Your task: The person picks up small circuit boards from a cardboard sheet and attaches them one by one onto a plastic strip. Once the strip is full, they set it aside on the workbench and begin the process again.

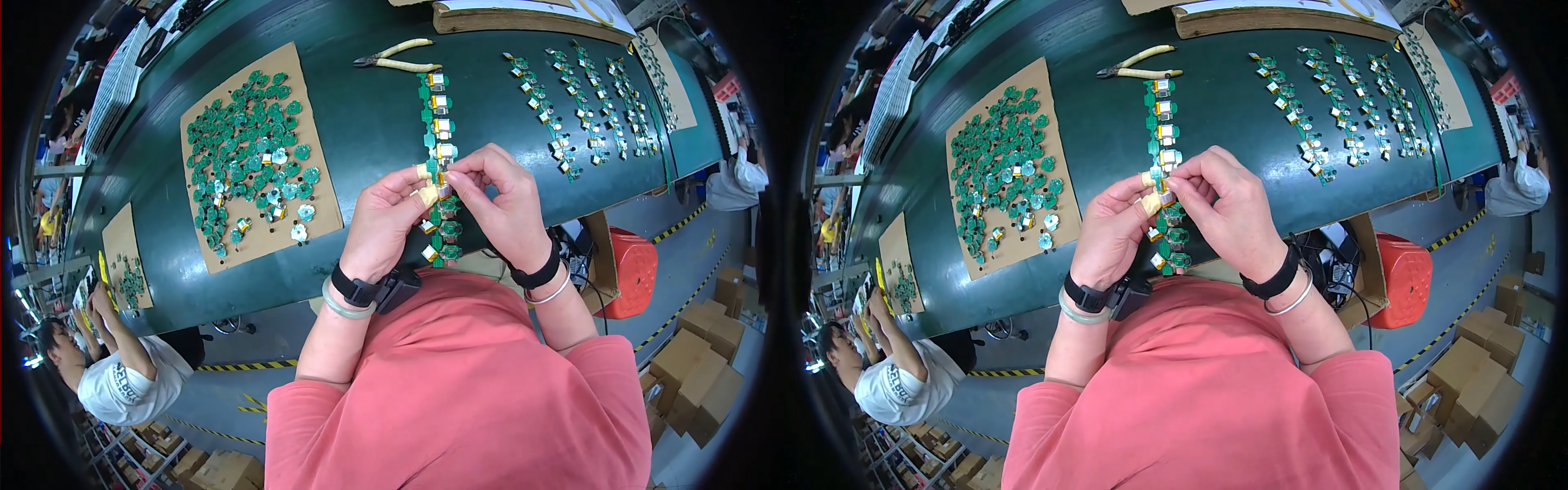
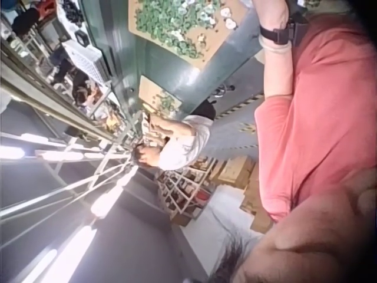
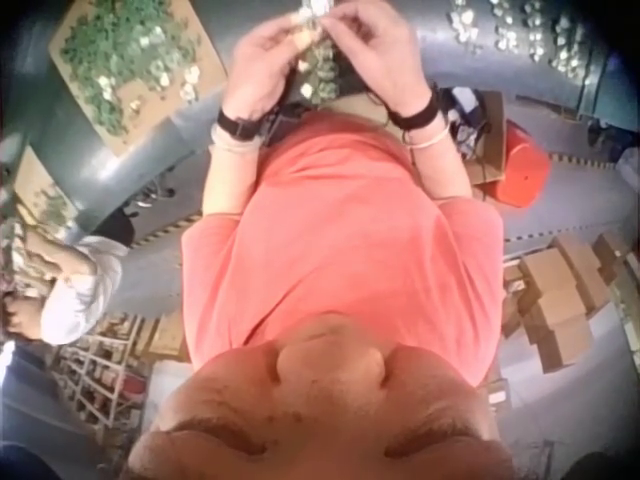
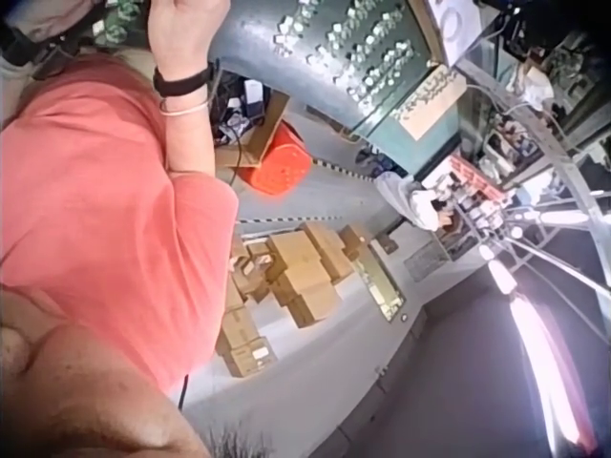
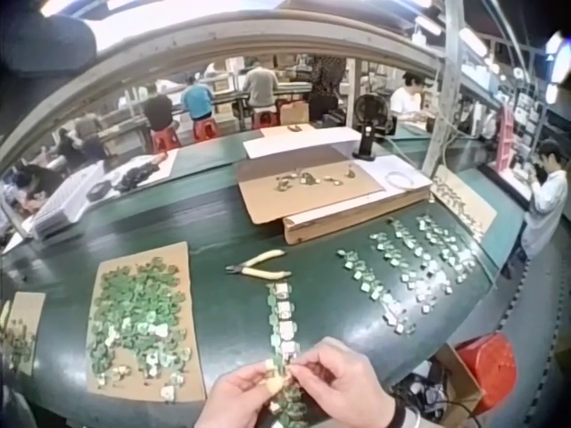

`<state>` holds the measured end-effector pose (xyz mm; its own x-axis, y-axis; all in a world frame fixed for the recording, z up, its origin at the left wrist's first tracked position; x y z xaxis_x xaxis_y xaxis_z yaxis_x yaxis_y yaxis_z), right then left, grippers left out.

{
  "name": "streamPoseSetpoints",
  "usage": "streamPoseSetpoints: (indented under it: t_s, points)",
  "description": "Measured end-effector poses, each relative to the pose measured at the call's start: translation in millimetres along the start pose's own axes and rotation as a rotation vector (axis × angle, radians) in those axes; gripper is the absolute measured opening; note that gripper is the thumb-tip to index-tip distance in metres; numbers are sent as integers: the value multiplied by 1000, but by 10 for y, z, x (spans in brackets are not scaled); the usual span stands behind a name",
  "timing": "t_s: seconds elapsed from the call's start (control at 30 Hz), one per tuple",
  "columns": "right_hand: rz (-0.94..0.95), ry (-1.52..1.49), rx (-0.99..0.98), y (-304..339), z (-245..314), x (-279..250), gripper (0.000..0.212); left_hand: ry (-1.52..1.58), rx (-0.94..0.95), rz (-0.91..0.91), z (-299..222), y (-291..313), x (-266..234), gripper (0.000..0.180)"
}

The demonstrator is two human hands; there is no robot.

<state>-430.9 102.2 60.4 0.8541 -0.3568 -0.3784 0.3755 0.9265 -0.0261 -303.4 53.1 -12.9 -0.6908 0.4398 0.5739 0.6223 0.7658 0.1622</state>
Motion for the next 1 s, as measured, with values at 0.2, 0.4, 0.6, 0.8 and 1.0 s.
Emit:
streamPoseSetpoints:
  t_s: [0.2, 0.4, 0.6, 0.8, 1.0]
  points:
    - [18, -58, 65, 0, -81, 4, 6, 85, -77, -32, 83, 13, -14, 26]
    - [-41, 187, -60, 78, 168, 19, 7, -3, -53, -66, 105, 7, -80, 23]
    - [-119, 407, -193, 183, 371, 51, 9, -30, -66, -96, 94, 40, -70, 20]
    - [-142, 441, -299, 326, 405, 76, 13, 5, -89, -109, 141, 70, -105, 20]
    - [-21, 280, -138, 316, 212, 29, 14, 69, -96, -54, 163, 117, -79, 23]
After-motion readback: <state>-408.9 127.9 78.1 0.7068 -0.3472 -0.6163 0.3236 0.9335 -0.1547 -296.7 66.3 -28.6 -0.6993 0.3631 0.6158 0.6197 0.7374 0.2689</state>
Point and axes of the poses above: each hand's wrist, its own y-axis away from the middle knuckle, its own x-axis out of the palm, z = x × y, the point moved 9 cm from there along -y, towards the middle knuckle, and after that the axes turned 10 degrees about x, right-handed, at the moved point
